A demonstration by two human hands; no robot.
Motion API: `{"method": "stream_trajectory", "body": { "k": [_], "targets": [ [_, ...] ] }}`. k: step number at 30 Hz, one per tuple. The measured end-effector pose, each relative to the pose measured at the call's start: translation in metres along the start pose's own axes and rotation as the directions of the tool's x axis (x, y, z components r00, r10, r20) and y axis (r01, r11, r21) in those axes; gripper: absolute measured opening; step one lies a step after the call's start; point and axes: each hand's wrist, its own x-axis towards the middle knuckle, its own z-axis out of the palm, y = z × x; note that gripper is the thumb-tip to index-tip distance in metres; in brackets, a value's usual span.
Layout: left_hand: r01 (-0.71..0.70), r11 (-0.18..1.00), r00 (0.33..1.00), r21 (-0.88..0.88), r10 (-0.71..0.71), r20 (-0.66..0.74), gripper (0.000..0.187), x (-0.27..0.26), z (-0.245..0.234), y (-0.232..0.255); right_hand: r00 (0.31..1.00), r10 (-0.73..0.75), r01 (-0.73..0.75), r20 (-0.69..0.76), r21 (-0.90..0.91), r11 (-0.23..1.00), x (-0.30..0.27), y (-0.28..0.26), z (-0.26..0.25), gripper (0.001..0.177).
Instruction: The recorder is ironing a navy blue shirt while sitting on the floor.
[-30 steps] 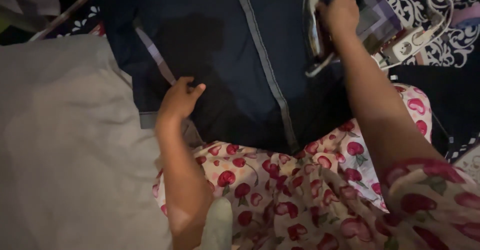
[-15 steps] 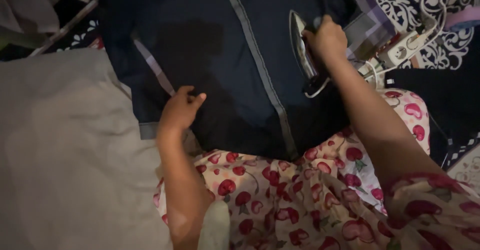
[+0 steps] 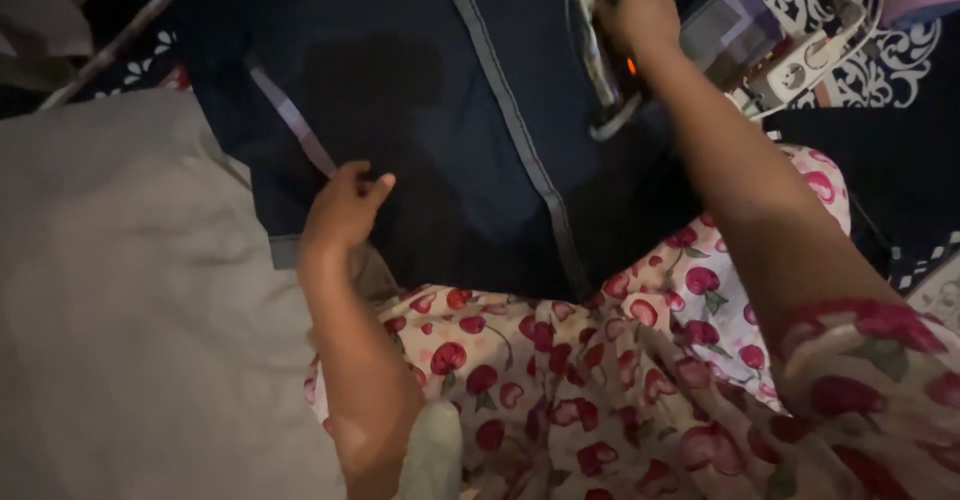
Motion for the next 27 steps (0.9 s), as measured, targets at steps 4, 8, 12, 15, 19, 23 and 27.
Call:
{"method": "stream_trajectory", "body": {
  "k": [4, 8, 12, 15, 19, 23, 27],
  "targets": [
    [0.023, 1.0, 0.999, -0.002, -0.023, 0.029, 0.066, 0.0, 0.003, 0.008, 0.989, -0.025, 0.025, 0.145, -0.004, 1.0, -0.099, -0.027, -0.048, 0.055],
    [-0.023, 1.0, 1.0, 0.005, 0.023, 0.016, 0.066, 0.001, 0.004, 0.005, 0.964, -0.081, 0.101, 0.255, -0.067, 0.993, -0.145, -0.05, -0.06, 0.053],
    [0.017, 1.0, 1.0, 0.022, -0.017, 0.026, 0.067, 0.001, 0.003, 0.0, 0.971, -0.124, 0.138, 0.203, -0.059, 0.989, -0.125, -0.054, -0.045, 0.052],
    [0.016, 0.999, 1.0, 0.03, -0.016, -0.01, 0.066, 0.005, 0.002, -0.01, 0.991, -0.122, 0.124, 0.056, -0.026, 0.992, -0.081, -0.056, -0.018, 0.054],
    [0.031, 0.999, 0.999, -0.033, -0.032, -0.022, 0.067, 0.0, 0.001, -0.016, 0.989, -0.143, 0.143, 0.027, 0.022, 0.99, -0.074, -0.065, -0.01, 0.058],
    [0.032, 0.999, 0.999, -0.043, -0.033, -0.015, 0.067, -0.006, -0.001, -0.012, 0.985, -0.073, 0.074, 0.156, -0.005, 0.997, -0.124, -0.071, -0.023, 0.054],
    [0.032, 0.999, 0.999, -0.037, -0.032, -0.018, 0.066, 0.001, -0.001, -0.005, 0.97, -0.006, 0.015, 0.242, -0.037, 0.999, -0.158, -0.088, -0.047, 0.055]
  ]
}}
